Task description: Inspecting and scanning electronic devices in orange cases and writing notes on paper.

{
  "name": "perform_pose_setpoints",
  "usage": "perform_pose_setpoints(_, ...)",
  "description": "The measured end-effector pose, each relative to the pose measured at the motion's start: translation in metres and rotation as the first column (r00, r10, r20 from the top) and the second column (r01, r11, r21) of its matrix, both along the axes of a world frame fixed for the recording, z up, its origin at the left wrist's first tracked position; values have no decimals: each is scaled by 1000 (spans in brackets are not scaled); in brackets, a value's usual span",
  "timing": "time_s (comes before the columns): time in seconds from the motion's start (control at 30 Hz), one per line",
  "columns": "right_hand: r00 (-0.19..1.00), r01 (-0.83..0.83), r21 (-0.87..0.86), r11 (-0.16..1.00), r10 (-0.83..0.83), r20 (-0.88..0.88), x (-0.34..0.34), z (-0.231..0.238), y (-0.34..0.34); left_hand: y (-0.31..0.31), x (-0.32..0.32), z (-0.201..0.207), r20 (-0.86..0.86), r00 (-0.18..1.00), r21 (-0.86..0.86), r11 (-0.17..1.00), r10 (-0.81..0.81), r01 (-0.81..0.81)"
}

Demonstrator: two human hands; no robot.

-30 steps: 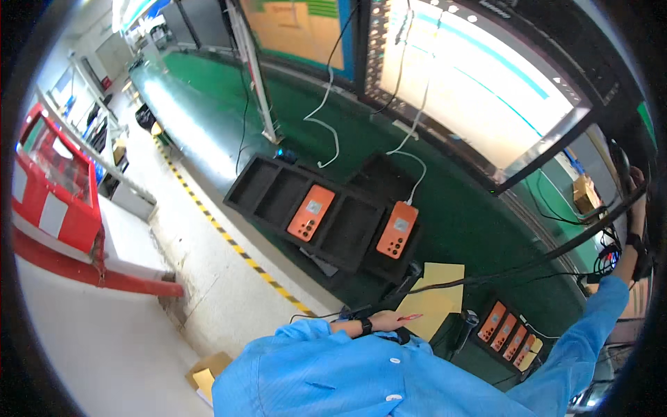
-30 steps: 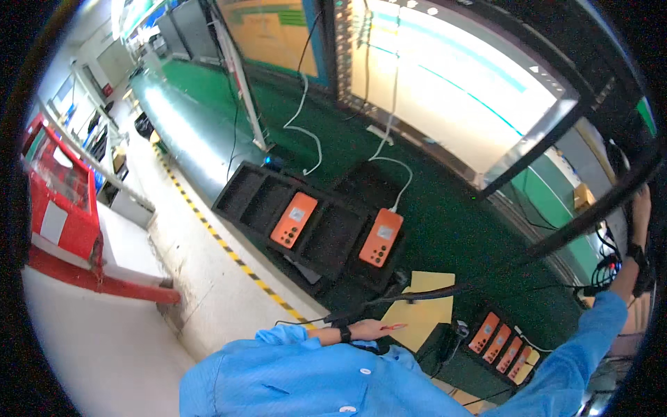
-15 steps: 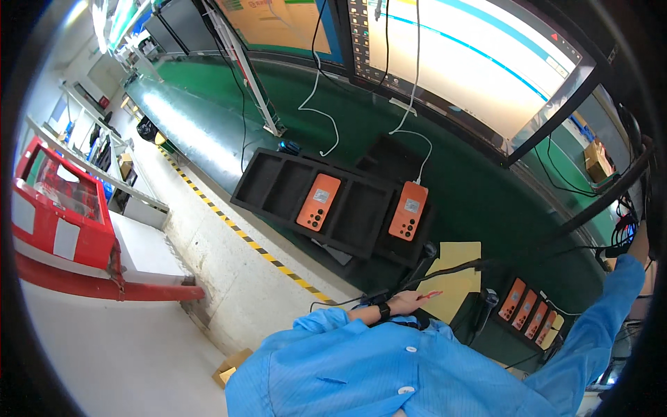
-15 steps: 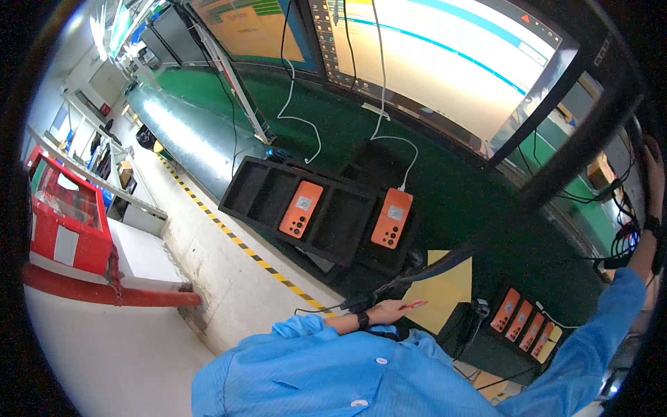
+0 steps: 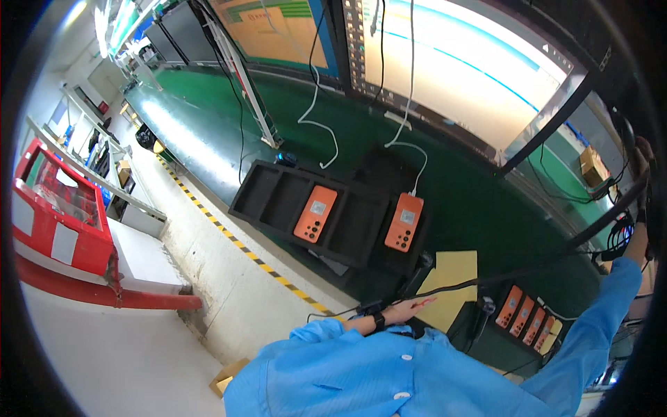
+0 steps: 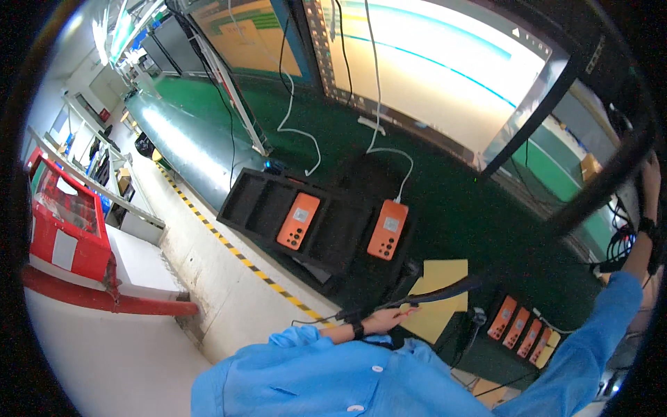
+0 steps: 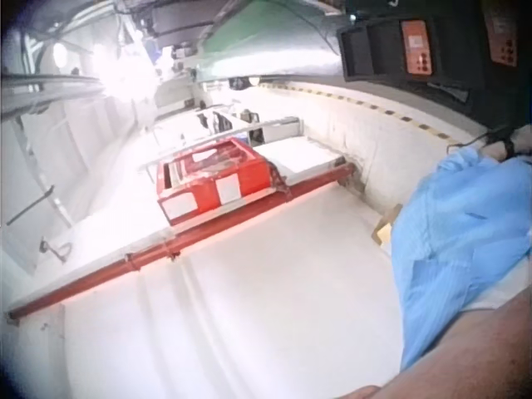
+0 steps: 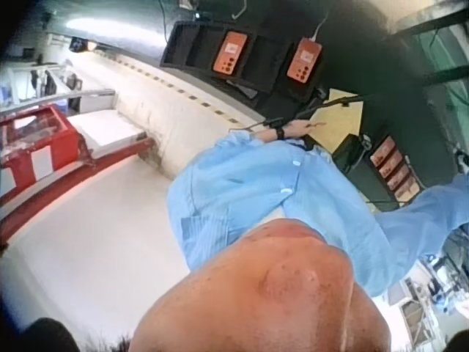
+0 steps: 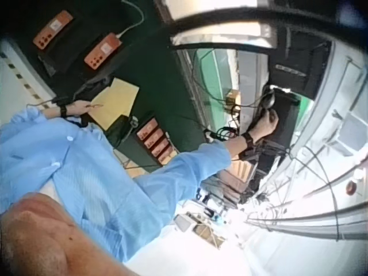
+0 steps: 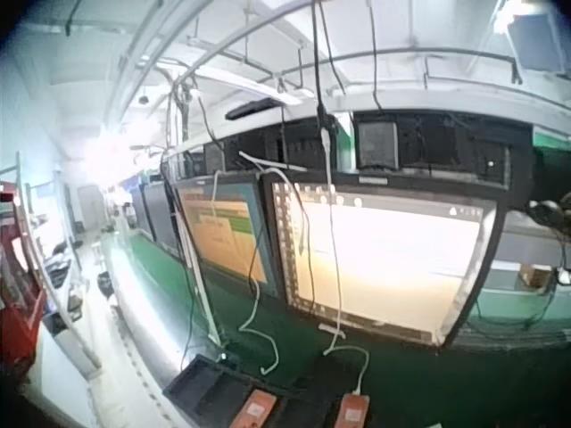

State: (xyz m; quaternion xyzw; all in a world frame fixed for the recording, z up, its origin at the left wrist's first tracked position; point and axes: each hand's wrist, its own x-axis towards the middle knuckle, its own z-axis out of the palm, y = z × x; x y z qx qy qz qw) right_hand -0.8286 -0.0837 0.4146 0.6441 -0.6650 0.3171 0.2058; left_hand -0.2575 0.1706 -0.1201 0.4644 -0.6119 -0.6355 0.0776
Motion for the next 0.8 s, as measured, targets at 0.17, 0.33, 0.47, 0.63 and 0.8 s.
perform_pose_setpoints(0.17, 997, -43, -66, 997, 47, 57, -75, -11, -34, 0, -3, -15, -99, 995, -77, 997, -9, 2)
perform_pose_setpoints(0.33, 994, -95, -19, 995, 96, 44, -57, -2, -32, 4, -17, -67, -77, 997, 11, 1000, 16, -15)
perform_pose_setpoints(0.47, 994, -93, -20, 995, 94, 51, -26, 3, -23, 6, -21, -89, -98, 995, -70, 997, 13, -20)
perform_pose_setpoints(0.63, 995, -92, -23, 995, 93, 42, -9, 5, -19, 5, -16, -65, -129, 991, -28, 999, 21, -25)
perform_pose_setpoints(0.8, 995, -92, -21, 996, 92, 39, -2, 7, -14, 3, -14, -46, -129, 991, 9, 999, 39, -39)
